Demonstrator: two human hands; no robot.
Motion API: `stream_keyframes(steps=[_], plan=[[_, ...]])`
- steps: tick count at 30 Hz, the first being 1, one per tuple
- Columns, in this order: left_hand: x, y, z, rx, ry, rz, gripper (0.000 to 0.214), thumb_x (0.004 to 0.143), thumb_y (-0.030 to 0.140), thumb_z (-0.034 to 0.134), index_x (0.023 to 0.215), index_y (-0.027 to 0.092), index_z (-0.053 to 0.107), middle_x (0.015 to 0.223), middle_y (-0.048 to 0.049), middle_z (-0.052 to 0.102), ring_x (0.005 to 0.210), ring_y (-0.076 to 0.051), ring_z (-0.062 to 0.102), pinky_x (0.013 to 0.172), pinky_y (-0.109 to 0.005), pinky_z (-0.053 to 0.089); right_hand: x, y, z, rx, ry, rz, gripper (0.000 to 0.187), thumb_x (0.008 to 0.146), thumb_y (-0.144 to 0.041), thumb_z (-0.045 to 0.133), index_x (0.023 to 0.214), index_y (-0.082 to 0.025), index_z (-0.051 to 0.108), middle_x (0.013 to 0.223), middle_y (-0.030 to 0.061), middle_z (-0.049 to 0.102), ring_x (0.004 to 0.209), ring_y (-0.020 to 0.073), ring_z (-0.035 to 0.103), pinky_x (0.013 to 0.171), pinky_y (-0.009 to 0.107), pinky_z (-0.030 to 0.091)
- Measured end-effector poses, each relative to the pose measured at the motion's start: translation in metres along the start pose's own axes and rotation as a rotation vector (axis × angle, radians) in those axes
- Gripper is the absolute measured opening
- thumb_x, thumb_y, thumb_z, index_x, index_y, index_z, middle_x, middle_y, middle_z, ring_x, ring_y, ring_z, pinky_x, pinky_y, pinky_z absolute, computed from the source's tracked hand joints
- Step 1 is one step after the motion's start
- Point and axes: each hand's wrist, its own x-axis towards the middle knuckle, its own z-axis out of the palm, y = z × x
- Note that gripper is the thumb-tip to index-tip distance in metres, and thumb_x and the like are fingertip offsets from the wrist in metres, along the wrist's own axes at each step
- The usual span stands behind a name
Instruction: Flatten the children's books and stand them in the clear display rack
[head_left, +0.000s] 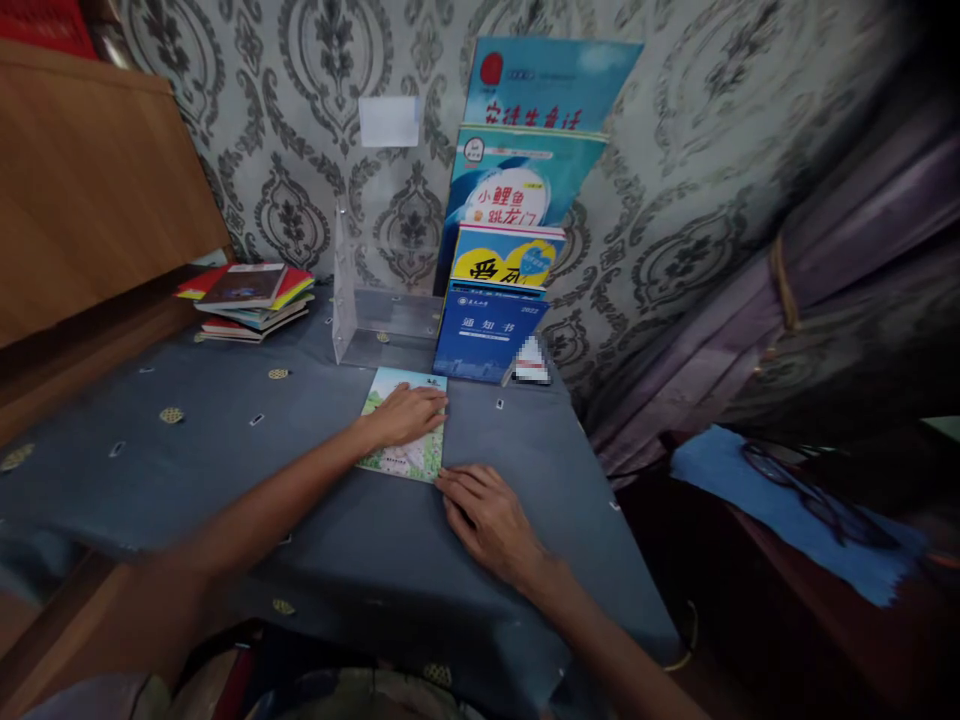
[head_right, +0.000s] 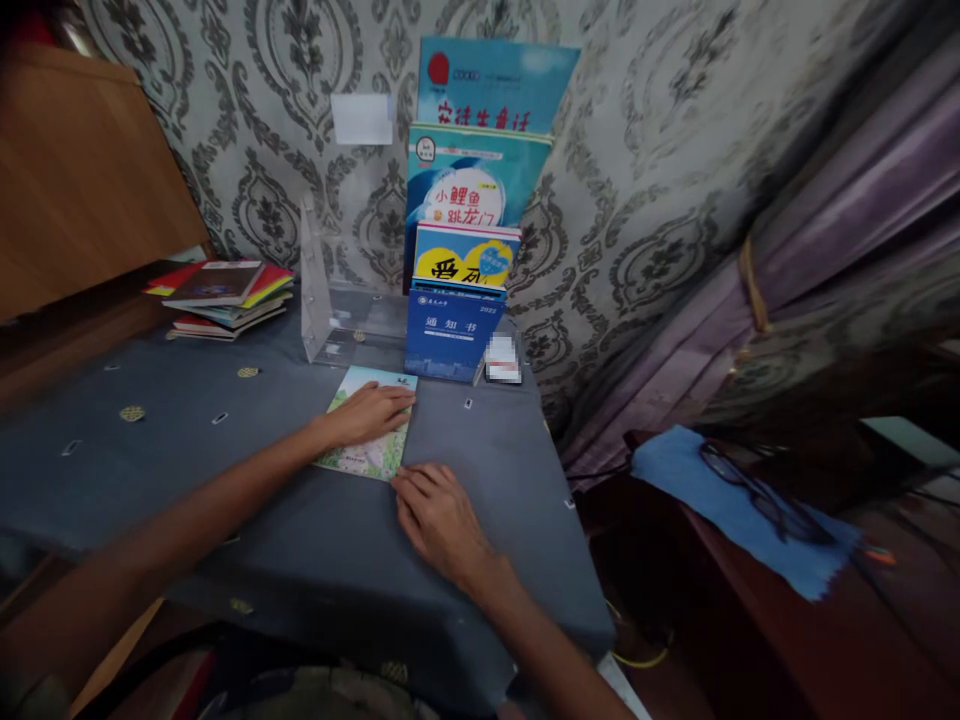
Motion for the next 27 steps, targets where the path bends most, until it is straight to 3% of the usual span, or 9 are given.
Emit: stream_keyframes(steps=[3,6,11,15,19,24,27], plan=[[0.015,-0.003,0.003,-0.006,-0.018,-0.039,0.036,0.102,0.029,0.041,0.130,0.016,0.059,0.146,-0.0130,0.056,0.133,-0.027,0.054,0.109,-0.050,0.039,-0.001,0.000,0.002,0.013,-0.003,0.022,0.026,0.094,-0.011,0.050,0.111,-0.017,0.068,0.109,0.0113,0.075,0.103,0.0252,0.066,0.089,0.044,0.056],[0.012,-0.002,0.008,-0.011,-0.002,-0.058,0.040,0.102,0.028,0.040,0.137,0.014,0.054,0.151,-0.0145,0.051,0.140,-0.027,0.046,0.114,-0.054,0.033,-0.002,0.002,0.003,0.031,-0.009,0.036,0.027,0.094,-0.011,0.050,0.111,-0.019,0.069,0.111,0.0107,0.075,0.105,0.0253,0.066,0.091,0.044,0.055],[-0.020,-0.009,0.014,-0.012,0.048,-0.107,0.041,0.103,0.030,0.038,0.140,0.020,0.052,0.152,-0.0127,0.050,0.142,-0.026,0.044,0.117,-0.054,0.030,0.002,0.008,0.005,0.078,-0.051,0.128,0.028,0.095,-0.017,0.051,0.118,-0.021,0.068,0.122,0.0110,0.071,0.112,0.0257,0.064,0.096,0.046,0.053],[-0.048,-0.027,0.017,0.021,0.137,-0.303,0.042,0.102,0.031,0.039,0.139,0.020,0.054,0.150,-0.0161,0.051,0.141,-0.031,0.045,0.111,-0.055,0.036,0.020,0.012,0.009,0.004,-0.149,0.286,0.033,0.096,-0.024,0.053,0.127,-0.018,0.064,0.135,0.0149,0.064,0.124,0.0319,0.057,0.103,0.055,0.047],[-0.063,-0.043,0.026,0.011,0.229,-0.456,0.042,0.099,0.028,0.041,0.136,0.016,0.057,0.143,-0.0203,0.057,0.136,-0.035,0.049,0.109,-0.055,0.038,0.045,0.019,0.018,-0.063,-0.164,0.381,0.037,0.095,-0.026,0.053,0.129,-0.016,0.063,0.139,0.0180,0.060,0.130,0.0332,0.051,0.105,0.053,0.044],[-0.062,-0.054,0.038,-0.190,0.392,-0.403,0.040,0.093,0.024,0.048,0.129,0.016,0.062,0.133,-0.0163,0.065,0.128,-0.031,0.056,0.110,-0.049,0.040,0.064,0.026,0.029,-0.086,-0.124,0.455,0.040,0.094,-0.024,0.052,0.132,-0.017,0.063,0.135,0.0153,0.062,0.131,0.0311,0.050,0.108,0.046,0.042],[-0.058,-0.060,0.037,-0.446,0.491,-0.460,0.042,0.084,0.027,0.058,0.124,0.016,0.067,0.120,-0.0135,0.072,0.115,-0.030,0.064,0.104,-0.046,0.046,0.064,0.027,0.032,-0.087,-0.095,0.470,0.042,0.094,-0.023,0.051,0.134,-0.018,0.061,0.137,0.0145,0.061,0.131,0.0307,0.049,0.109,0.045,0.041]])
